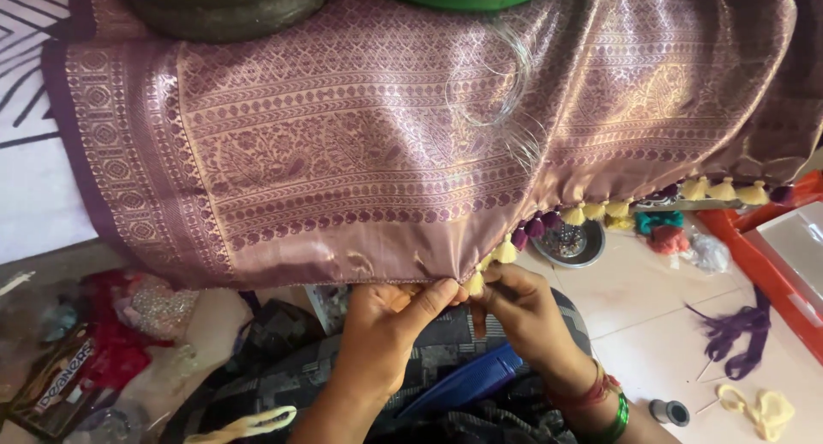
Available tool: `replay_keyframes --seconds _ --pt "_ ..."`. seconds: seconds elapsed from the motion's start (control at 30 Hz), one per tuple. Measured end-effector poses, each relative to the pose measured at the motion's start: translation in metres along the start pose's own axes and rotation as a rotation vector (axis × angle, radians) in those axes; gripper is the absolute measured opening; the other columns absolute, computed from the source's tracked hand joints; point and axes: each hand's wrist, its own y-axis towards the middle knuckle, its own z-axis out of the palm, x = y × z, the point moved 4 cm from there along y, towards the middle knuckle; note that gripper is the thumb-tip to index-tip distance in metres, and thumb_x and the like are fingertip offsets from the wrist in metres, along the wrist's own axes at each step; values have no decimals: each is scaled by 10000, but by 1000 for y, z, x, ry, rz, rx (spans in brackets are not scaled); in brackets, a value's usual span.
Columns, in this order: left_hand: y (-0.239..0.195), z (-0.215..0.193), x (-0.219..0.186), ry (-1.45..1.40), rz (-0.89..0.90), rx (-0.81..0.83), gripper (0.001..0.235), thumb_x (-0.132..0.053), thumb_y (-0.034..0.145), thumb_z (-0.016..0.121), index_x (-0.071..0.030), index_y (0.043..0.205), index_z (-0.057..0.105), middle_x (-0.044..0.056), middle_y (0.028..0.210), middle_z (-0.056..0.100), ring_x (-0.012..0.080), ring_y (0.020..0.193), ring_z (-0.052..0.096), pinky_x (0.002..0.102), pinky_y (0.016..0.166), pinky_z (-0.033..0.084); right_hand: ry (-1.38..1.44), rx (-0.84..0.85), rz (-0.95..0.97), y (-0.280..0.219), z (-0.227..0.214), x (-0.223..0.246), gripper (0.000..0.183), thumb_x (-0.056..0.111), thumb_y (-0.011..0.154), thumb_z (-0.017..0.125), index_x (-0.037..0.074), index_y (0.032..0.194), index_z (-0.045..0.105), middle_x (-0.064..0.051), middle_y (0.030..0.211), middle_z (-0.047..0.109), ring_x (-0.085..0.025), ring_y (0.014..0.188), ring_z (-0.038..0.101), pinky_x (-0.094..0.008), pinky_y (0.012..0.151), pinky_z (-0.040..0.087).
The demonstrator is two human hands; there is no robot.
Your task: The person sits on the floor with a decorative pink fabric across their lap and attaches tassels along its edge. They comb out yellow fiber tassels, tie and secure each tassel to the fabric hem by hand, and use scissors to trim near the end.
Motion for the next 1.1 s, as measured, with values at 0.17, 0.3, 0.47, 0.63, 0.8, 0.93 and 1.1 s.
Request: replay_keyframes --seconds 0.17,0.3,0.47,0.63,0.8,0.93,1.1 --pt "2 3 -5 -2 -4 -16 154 -24 940 685 61 1066 709 126 1003 756 188 937 700 349 904 560 0 6 -13 4 0 1 129 29 987 644 -58 1042 723 -122 885 740 -167 627 663 -290 556 542" --pt "2 2 -3 3 1 -19 157 -32 943 677 68 1060 711 134 1010 759 189 944 706 347 916 562 11 -14 5 5 3 4 138 18 958 637 -52 1045 719 -113 912 749 -164 606 651 -293 522 534" --pt "3 -3 5 17 14 -10 156 -24 951 672 72 1068 709 138 1012 752 174 938 694 338 897 555 -14 -6 -33 4 4 2 125 3 982 626 -59 1051 709 -116 892 741 -170 630 668 -303 551 562" --pt "6 -8 13 51 -13 -64 126 -29 916 677 48 1015 690 118 967 749 165 876 706 327 837 583 38 39 -136 3 14 14 140 -21 974 607 -38 1100 666 -98 977 736 -178 668 708 -310 587 593" --pt "8 -7 22 -5 -59 28 328 -260 1001 644 44 902 718 108 805 709 175 672 663 303 624 554 48 96 -83 1 32 19 124 10 1014 625 -58 1115 652 -121 967 704 -203 717 699 -332 615 597" --pt "10 -9 40 -96 -165 -23 408 -324 994 645 49 841 701 83 721 625 190 546 601 321 465 494 185 55 -25 -1 44 30 208 0 960 630 -35 1165 618 -133 916 710 -226 680 714 -347 585 601" --pt "9 -4 31 -128 -78 -13 400 -301 1009 644 46 819 702 101 694 611 205 504 589 335 432 472 182 -31 -10 -11 32 21 151 4 967 637 -66 1100 630 -140 917 726 -227 669 719 -346 571 601"
